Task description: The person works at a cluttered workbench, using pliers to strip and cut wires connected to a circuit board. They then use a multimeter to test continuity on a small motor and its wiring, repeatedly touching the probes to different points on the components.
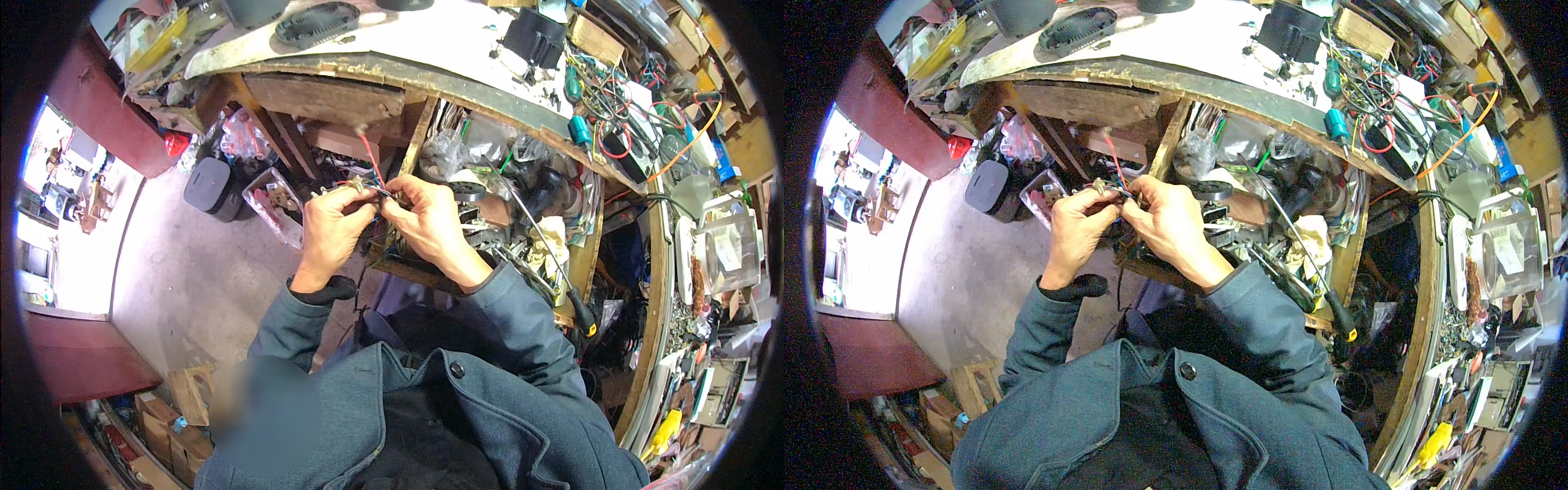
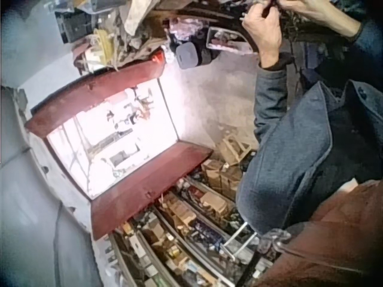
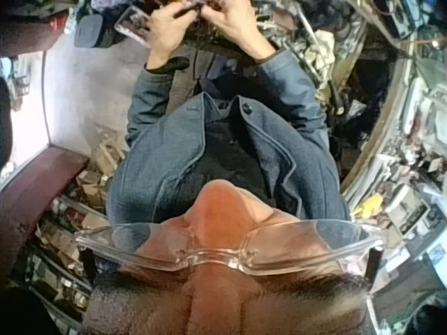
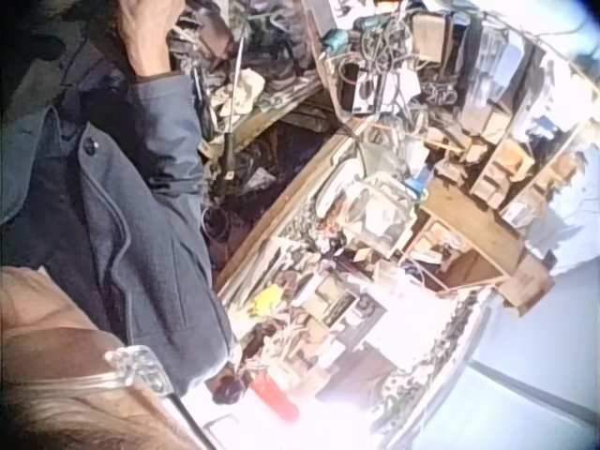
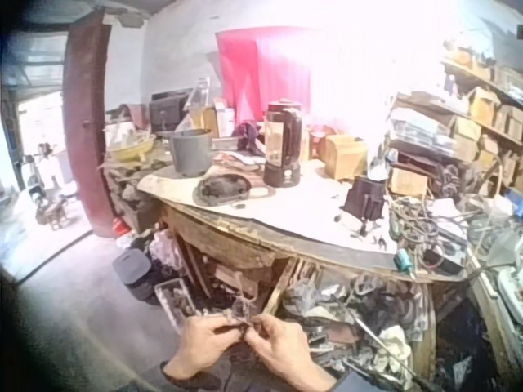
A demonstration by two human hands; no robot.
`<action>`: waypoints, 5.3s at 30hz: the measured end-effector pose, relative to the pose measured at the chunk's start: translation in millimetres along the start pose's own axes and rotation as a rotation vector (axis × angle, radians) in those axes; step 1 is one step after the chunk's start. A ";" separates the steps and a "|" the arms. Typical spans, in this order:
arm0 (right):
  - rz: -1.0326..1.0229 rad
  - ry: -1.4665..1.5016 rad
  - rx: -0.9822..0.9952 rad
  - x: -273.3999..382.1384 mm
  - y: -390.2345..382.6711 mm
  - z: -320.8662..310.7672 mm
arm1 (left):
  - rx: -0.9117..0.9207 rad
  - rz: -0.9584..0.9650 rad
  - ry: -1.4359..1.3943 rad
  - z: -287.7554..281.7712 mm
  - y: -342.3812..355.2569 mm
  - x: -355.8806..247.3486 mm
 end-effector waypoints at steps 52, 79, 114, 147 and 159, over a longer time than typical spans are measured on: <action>0.036 0.757 0.255 -0.1 9.3 -31.8 | -0.081 0.005 -1.133 -69.9 15.7 1.8; 0.144 0.360 -0.017 -7.4 -12.3 -117.6 | -0.479 0.218 -0.705 -212.5 20.6 -26.2; 0.346 0.107 0.517 -4.6 -49.5 -187.2 | -0.325 0.386 -0.320 -117.7 66.6 -112.3; 0.127 -0.372 0.259 -78.7 -45.3 -171.3 | -0.063 0.975 1.037 116.5 193.4 -94.4; 0.292 -0.344 0.170 -56.2 -39.1 -153.4 | 0.405 0.504 0.311 109.3 39.1 -71.3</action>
Point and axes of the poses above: each hand's wrist, its own y-axis towards the middle knuckle, its own z-axis out of the palm, x = y × z, the point moved 3 cm from there along y, towards the middle knuckle, and after that the axes turned 5 degrees about x, right-handed, at the moved point
